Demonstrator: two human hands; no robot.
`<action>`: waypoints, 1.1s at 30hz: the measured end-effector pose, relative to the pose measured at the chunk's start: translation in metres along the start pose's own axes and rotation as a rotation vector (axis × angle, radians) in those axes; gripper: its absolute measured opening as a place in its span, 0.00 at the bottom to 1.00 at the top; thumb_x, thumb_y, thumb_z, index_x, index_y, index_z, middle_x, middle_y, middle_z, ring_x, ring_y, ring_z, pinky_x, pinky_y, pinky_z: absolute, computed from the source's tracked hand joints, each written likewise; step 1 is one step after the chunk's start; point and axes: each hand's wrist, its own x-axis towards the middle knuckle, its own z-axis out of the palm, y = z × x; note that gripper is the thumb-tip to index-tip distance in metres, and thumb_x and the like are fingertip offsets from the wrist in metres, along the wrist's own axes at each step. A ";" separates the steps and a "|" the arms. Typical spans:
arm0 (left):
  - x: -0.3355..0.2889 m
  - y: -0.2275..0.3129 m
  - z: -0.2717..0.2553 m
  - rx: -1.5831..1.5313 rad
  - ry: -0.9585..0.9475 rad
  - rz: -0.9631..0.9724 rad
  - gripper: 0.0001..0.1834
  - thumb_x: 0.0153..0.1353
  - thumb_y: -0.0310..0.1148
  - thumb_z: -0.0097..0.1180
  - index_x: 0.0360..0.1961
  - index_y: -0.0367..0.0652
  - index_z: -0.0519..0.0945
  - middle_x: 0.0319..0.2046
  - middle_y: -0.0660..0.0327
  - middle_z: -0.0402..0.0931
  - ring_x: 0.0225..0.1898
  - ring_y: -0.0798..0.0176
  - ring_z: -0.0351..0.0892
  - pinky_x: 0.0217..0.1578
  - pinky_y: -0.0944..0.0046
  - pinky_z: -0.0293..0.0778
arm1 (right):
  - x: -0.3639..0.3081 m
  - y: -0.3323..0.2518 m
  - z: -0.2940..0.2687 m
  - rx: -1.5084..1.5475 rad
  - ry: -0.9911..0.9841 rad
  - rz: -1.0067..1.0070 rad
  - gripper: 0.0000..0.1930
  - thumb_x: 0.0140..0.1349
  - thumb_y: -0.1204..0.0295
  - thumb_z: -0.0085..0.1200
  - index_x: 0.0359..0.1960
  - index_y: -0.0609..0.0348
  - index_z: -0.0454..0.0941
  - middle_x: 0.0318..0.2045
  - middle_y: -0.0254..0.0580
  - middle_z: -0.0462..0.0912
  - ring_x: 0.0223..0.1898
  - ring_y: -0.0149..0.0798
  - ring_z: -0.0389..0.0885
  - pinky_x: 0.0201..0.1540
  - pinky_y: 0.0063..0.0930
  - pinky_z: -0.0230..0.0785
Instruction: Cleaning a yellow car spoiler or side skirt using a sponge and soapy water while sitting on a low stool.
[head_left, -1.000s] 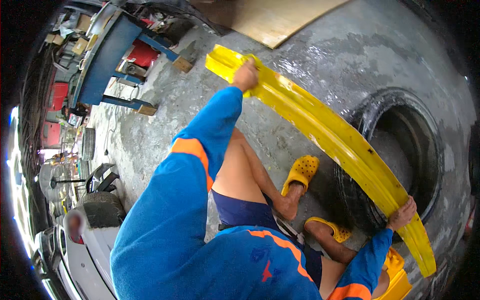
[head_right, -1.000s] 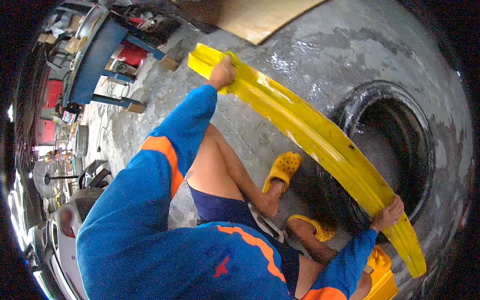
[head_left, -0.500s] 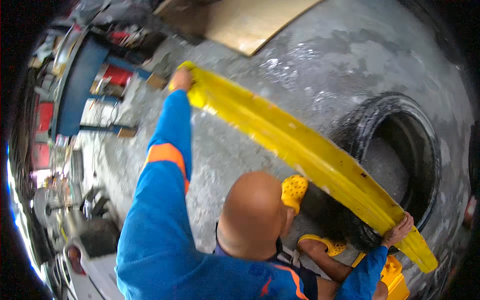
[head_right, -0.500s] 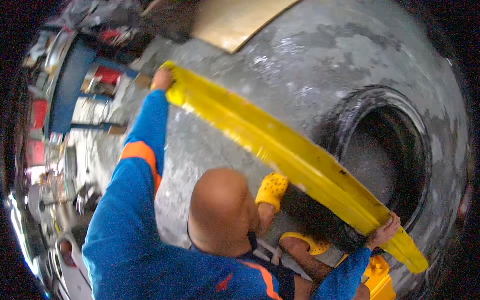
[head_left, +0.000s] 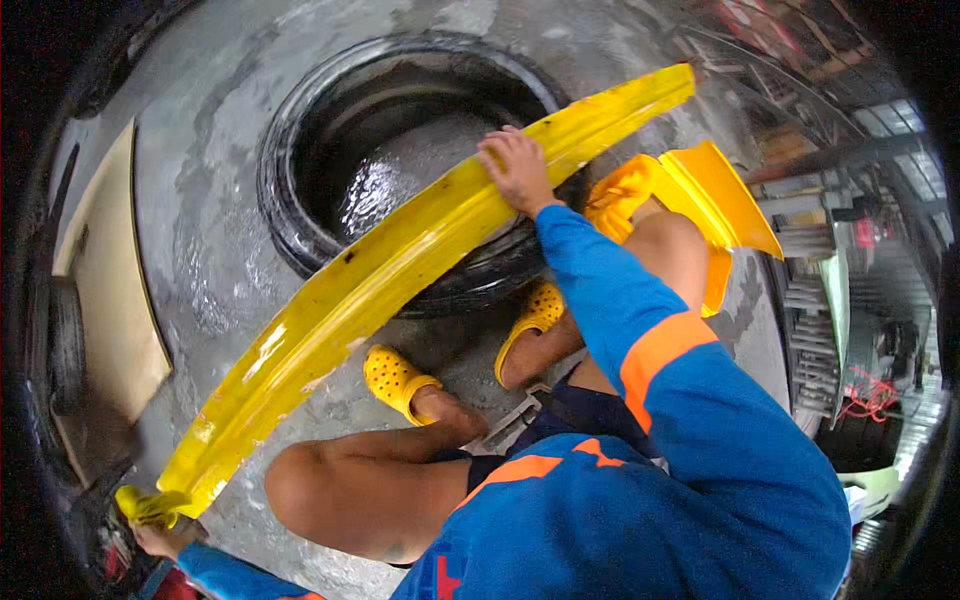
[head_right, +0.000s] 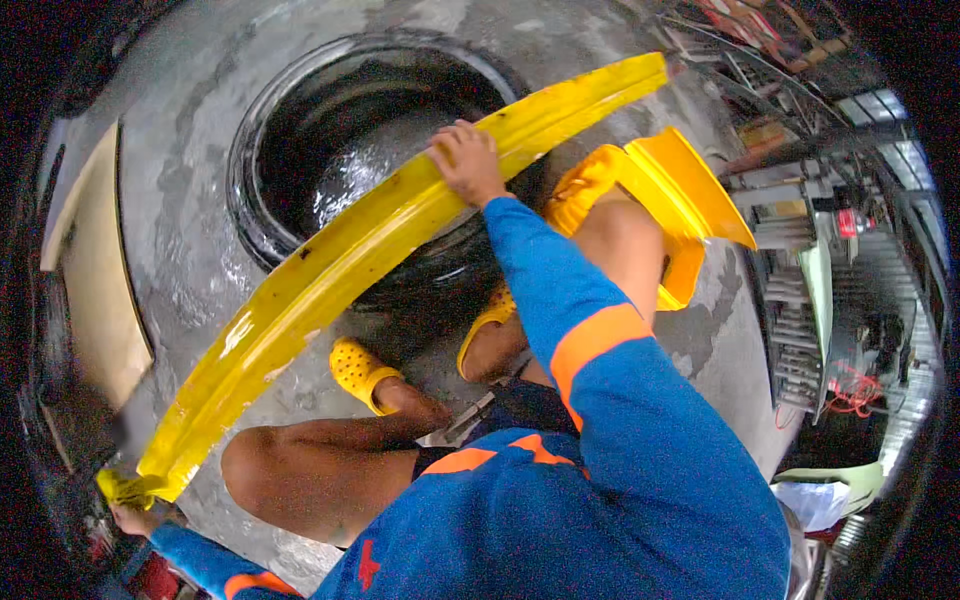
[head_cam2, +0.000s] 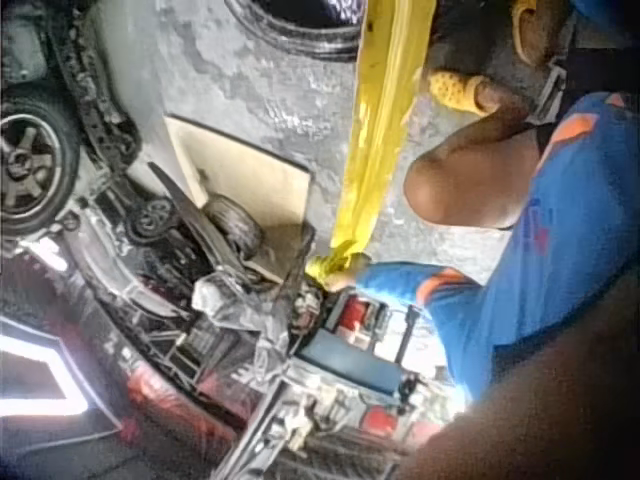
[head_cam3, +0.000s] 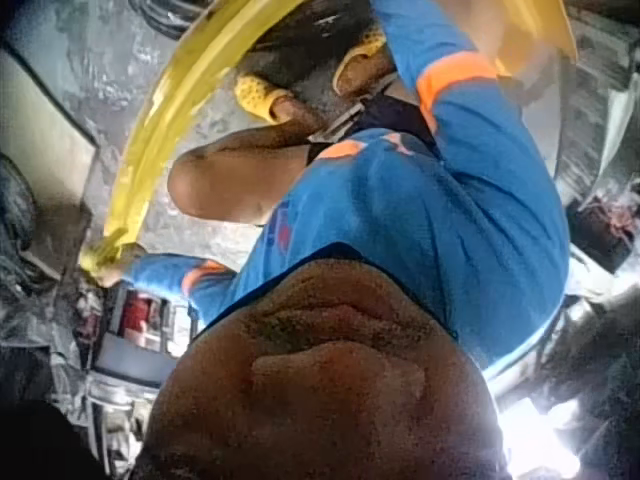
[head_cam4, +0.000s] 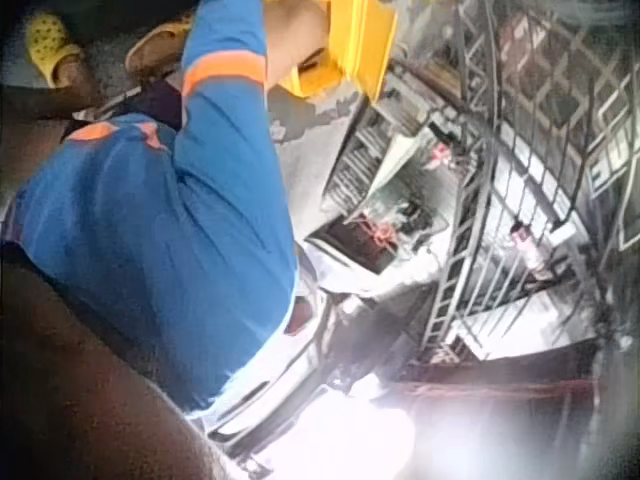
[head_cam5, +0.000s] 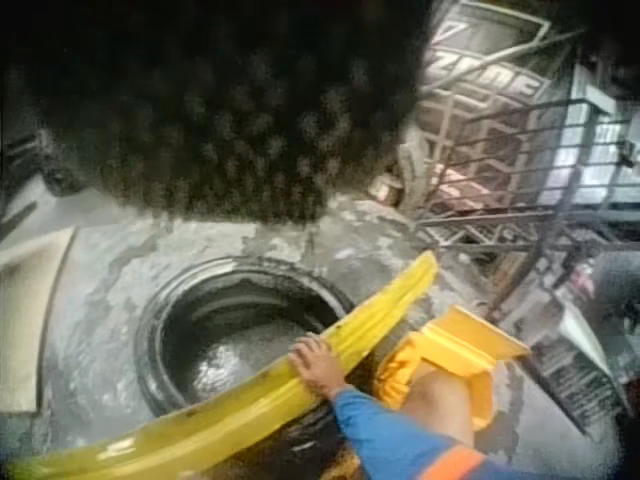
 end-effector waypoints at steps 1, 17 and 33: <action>0.010 0.034 -0.001 0.413 0.068 0.376 0.24 0.69 0.42 0.53 0.61 0.42 0.78 0.55 0.52 0.80 0.54 0.54 0.82 0.50 0.56 0.81 | 0.001 -0.006 -0.008 -0.009 0.064 0.019 0.18 0.66 0.55 0.57 0.50 0.52 0.79 0.55 0.44 0.78 0.62 0.50 0.73 0.66 0.44 0.61; -0.538 0.491 0.391 -0.122 -1.034 0.725 0.25 0.73 0.42 0.53 0.64 0.36 0.76 0.56 0.59 0.78 0.55 0.65 0.75 0.59 0.63 0.67 | -0.024 -0.166 -0.309 1.609 0.228 0.129 0.28 0.66 0.65 0.63 0.65 0.58 0.69 0.54 0.40 0.83 0.55 0.35 0.81 0.61 0.33 0.72; -0.533 0.436 0.301 0.127 -1.159 0.493 0.16 0.72 0.37 0.55 0.50 0.34 0.82 0.39 0.60 0.82 0.37 0.70 0.76 0.42 0.69 0.71 | -0.222 0.157 -0.484 0.118 -0.211 0.438 0.30 0.72 0.45 0.48 0.55 0.64 0.77 0.47 0.56 0.85 0.49 0.49 0.83 0.52 0.38 0.73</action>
